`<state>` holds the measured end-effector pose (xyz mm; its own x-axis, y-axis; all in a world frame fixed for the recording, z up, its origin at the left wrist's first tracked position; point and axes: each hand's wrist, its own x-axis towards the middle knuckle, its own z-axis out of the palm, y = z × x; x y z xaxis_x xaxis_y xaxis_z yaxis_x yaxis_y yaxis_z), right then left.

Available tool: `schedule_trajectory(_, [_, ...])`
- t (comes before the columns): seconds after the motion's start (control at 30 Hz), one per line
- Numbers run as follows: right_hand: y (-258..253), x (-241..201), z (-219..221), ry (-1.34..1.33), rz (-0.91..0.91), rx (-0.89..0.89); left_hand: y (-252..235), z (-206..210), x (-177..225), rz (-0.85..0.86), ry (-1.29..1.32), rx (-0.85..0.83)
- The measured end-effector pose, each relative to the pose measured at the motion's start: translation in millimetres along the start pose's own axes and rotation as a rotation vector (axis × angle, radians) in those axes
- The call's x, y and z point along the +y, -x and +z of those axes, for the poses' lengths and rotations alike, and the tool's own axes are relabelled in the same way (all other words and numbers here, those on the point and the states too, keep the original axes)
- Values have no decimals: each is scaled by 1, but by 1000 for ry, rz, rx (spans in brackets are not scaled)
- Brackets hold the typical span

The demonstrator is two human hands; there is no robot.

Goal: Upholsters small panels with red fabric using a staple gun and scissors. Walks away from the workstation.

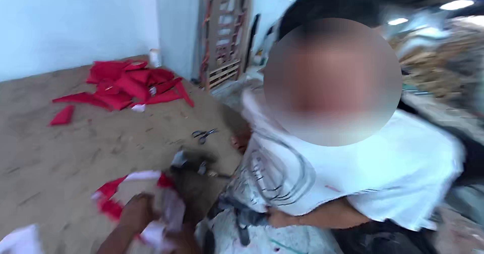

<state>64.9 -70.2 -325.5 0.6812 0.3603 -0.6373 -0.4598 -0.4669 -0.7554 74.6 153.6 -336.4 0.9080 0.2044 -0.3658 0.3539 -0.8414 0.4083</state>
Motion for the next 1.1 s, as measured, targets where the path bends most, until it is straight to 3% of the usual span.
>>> schedule_trajectory(0.17, [-17,21,4,-12,67,-83,9,-25,12,-121,36,-100])
schedule_trajectory(0.33, [-16,29,-3,5,111,-97,10,-22,18,-161,-40,-114])
schedule_trajectory(0.57, [-10,41,2,-11,31,-82,9,-9,20,-172,-30,-121])
schedule_trajectory(0.77, [-22,-6,7,75,-91,-204,12,-15,16,-149,-12,-106])
schedule_trajectory(1.0, [-66,-50,13,191,55,-391,5,-18,-13,20,95,-169])
schedule_trajectory(1.1, [-83,-66,17,399,58,-407,7,-17,-22,86,95,-209])
